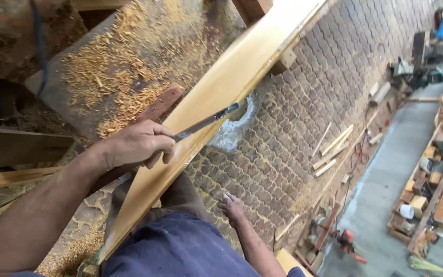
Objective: Apply glue to the edges of wooden boards using a brush and a container of adhesive in a workshop.
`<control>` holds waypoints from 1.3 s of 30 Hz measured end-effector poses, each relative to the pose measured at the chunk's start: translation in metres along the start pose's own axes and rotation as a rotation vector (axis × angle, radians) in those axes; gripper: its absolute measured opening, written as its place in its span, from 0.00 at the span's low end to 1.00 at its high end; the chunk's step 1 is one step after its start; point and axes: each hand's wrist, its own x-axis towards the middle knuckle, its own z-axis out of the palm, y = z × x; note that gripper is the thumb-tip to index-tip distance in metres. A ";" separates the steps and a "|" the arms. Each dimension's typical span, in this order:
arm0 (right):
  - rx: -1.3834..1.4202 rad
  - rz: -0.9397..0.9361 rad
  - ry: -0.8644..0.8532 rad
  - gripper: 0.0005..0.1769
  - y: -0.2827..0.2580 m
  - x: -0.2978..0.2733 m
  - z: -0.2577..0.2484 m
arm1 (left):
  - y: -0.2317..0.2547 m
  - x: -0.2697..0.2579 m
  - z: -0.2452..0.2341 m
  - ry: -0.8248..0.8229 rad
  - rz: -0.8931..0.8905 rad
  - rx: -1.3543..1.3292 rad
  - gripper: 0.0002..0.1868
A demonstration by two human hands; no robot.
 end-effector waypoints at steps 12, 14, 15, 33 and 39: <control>0.135 0.218 0.001 0.22 0.081 0.023 -0.033 | -0.020 -0.009 0.001 0.166 -0.065 0.264 0.13; 0.069 0.177 0.004 0.23 0.065 0.024 -0.026 | -0.011 0.003 0.004 0.220 -0.005 0.344 0.13; 0.012 0.137 0.010 0.23 0.057 0.024 -0.024 | -0.006 0.009 0.006 0.266 0.055 0.430 0.13; 0.012 0.074 -0.075 0.27 0.036 0.030 -0.007 | -0.040 -0.112 0.044 0.093 -0.203 0.740 0.13; 0.005 0.094 -0.096 0.25 0.044 0.024 0.012 | -0.081 -0.175 0.068 0.165 -0.228 0.653 0.12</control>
